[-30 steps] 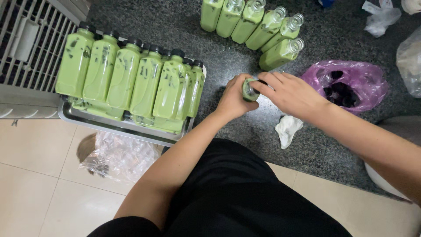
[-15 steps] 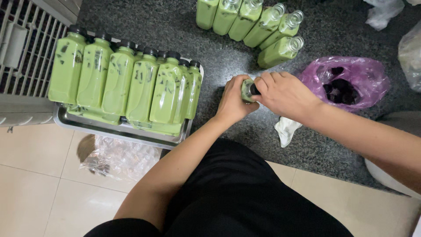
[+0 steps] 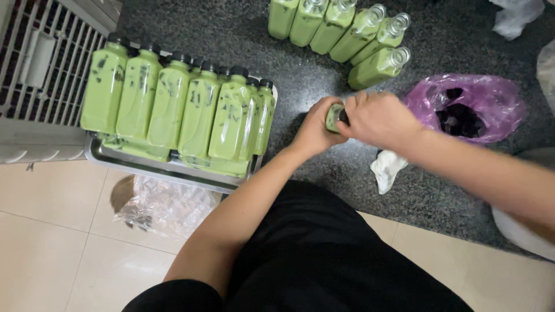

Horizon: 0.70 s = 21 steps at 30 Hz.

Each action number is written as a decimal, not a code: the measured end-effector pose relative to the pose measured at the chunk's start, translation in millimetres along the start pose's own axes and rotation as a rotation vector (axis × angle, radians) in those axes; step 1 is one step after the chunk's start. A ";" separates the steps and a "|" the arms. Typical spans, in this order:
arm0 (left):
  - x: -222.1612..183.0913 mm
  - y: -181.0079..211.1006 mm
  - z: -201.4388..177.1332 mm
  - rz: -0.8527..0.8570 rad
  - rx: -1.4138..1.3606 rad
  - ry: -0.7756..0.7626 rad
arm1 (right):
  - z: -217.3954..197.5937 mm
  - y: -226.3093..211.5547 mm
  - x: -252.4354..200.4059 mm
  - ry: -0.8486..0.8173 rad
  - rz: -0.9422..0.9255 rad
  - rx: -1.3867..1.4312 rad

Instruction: The person wipes the exterior of plastic bottles containing green liquid, reaches into a bag to retrieve black caps, and screws the caps onto the bottles by hand.

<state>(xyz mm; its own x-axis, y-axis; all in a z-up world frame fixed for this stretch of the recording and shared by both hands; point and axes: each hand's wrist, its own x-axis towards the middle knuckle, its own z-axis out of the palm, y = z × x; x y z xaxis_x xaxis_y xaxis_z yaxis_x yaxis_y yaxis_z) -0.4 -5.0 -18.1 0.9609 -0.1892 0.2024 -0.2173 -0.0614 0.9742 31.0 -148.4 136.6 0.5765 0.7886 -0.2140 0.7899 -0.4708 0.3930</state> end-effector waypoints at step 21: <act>-7.6 27.9 18.9 -0.048 0.124 0.155 | 24.5 -21.2 -3.8 0.188 0.537 0.289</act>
<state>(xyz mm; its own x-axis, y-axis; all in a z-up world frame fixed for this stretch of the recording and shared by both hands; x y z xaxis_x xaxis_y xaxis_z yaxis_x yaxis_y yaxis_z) -17.0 -23.7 5.7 0.9834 -0.0302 0.1787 -0.1812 -0.1886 0.9652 17.1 -151.2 107.1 0.8819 0.4568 0.1163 0.4410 -0.8867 0.1389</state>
